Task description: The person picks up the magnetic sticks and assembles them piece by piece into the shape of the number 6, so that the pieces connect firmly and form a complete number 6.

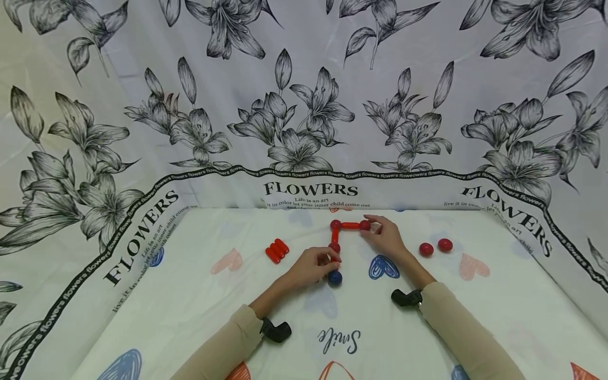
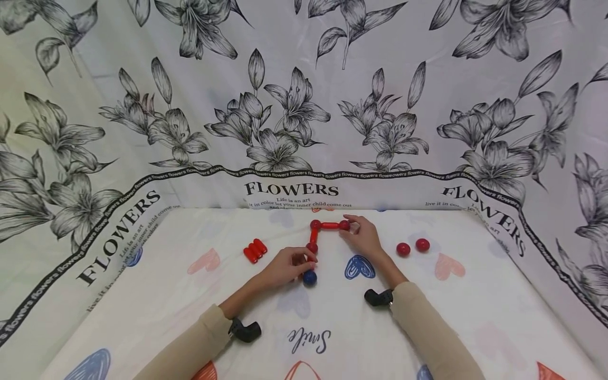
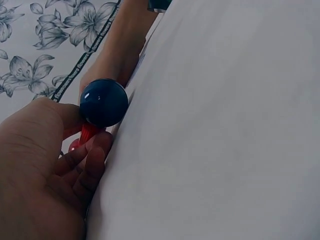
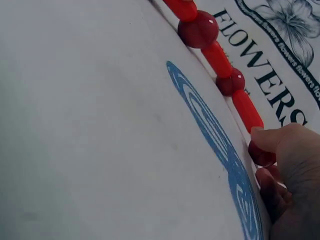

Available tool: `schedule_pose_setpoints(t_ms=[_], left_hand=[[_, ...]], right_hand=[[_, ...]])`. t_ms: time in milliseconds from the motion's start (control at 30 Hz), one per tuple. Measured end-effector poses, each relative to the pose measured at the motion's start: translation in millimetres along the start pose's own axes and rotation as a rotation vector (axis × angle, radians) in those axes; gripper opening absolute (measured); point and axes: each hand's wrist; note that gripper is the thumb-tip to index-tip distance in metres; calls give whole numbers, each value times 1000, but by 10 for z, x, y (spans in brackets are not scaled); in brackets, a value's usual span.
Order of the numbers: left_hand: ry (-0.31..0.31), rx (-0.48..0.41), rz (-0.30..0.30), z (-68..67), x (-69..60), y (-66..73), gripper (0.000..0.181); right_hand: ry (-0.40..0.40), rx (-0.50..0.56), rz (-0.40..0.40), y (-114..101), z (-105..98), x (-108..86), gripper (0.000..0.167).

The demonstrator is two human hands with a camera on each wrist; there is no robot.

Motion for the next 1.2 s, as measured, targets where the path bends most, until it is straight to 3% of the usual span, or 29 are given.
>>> schedule_pose_setpoints(t_ms=[167, 500, 667, 933, 1067, 1200], left_hand=[[-10, -1, 11, -8, 0, 10, 16], [-70, -4, 34, -151, -1, 26, 17], [-54, 12, 40, -375, 4, 17, 19], [98, 73, 61, -834, -49, -149, 29], [155, 38, 25, -1059, -123, -238, 27], [173, 18, -26, -1230, -193, -352, 26]], right_hand=[[42, -72, -75, 16, 27, 35, 47], [42, -40, -23, 3, 15, 31, 45], [39, -37, -22, 0, 21, 21, 46], [36, -50, -32, -3, 32, 3, 47], [37, -54, -36, -3, 36, -1, 47], [39, -47, -40, -1, 34, -3, 46]])
Point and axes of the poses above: each hand's wrist, its own x-axis towards the middle knuckle, its own z-axis out of the palm, y = z × x, and after that the axes turned 8 degrees about z, right-handed
